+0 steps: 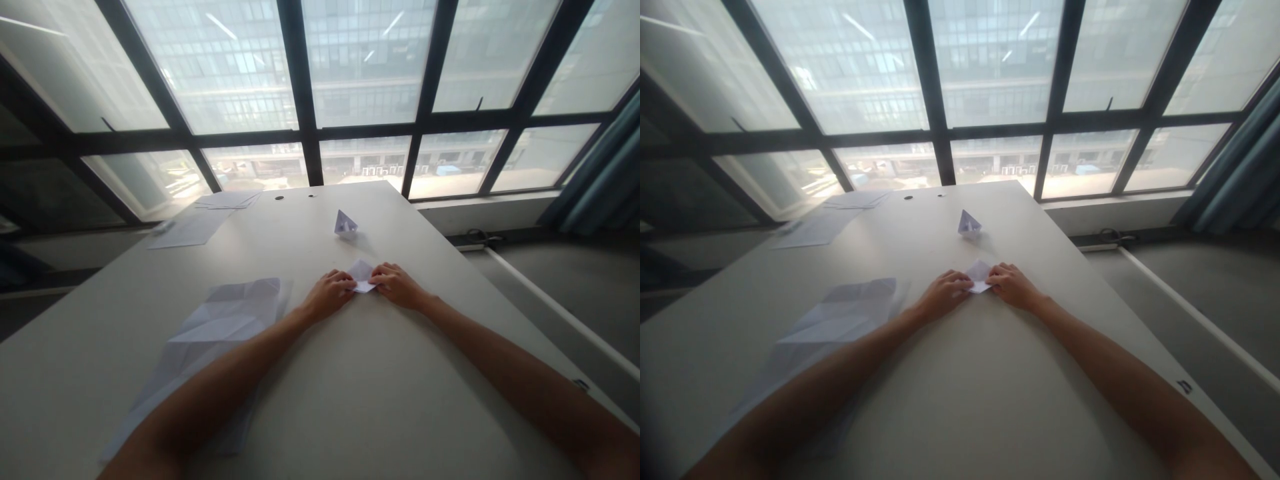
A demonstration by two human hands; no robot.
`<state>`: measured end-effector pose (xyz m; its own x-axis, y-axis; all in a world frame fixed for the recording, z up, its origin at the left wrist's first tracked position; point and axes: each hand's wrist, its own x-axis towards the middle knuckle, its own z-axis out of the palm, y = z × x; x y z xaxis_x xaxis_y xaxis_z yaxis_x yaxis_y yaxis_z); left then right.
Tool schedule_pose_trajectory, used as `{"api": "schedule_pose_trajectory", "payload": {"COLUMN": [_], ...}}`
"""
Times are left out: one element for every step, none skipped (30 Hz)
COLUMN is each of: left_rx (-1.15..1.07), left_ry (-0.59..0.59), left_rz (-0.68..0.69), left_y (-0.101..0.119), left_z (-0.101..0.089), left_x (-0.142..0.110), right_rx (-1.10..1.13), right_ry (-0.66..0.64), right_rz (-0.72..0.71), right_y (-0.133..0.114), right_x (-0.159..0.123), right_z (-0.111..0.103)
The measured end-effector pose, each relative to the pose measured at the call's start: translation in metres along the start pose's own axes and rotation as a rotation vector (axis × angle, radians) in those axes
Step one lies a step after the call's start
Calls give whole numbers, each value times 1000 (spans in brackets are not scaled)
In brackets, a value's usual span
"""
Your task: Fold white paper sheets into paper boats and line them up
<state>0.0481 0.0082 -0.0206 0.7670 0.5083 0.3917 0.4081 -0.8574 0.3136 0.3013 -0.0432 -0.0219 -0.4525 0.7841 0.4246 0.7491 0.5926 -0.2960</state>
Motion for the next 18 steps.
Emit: {"api": "schedule_pose_trajectory", "payload": {"left_rx": [-7,-14,-22,-30,-38,-47,-58,-72,-89,-108,-129,-149,-165,-175,-180,-179,-172,-160], "left_ry": [15,32,50,67,83,94,103,109,111,113,115,118,121,123,124,121,115,107], "left_rz": [-15,-36,-60,-84,-107,-128,-151,-174,-199,-229,-259,-287,-311,-327,-337,-340,-341,-344], "left_y": [-1,-3,-4,-6,-7,-8,-9,-9,-9,-9,-8,-8,-7,-7,-6,-6,-5,-5], "left_z": [1,2,3,4,4,4,4,4,3,3,3,3,3,3,3,4,4,4], "left_x": [0,0,0,0,1,1,1,2,2,3,3,4,4,5,5,5,5,5], "right_rx": [9,25,49,78,109,139,168,196,223,249,272,288,294,288,272,247,216,187], "right_ry": [7,16,27,41,58,80,105,128,151,171,188,201,210,217,222,224,223,221], "right_rz": [5,11,19,33,54,85,125,170,219,267,309,344,370,388,396,396,392,388], "right_y": [1,2,2,2,2,2,2,2,2,1,1,1,1,1,1,1,2,3], "right_x": [0,0,1,1,2,2,3,4,4,5,5,6,6,7,7,7,7,7], "right_z": [1,1,2,3,4,5,6,8,10,12,14,15,16,17,18,19,19,19]}}
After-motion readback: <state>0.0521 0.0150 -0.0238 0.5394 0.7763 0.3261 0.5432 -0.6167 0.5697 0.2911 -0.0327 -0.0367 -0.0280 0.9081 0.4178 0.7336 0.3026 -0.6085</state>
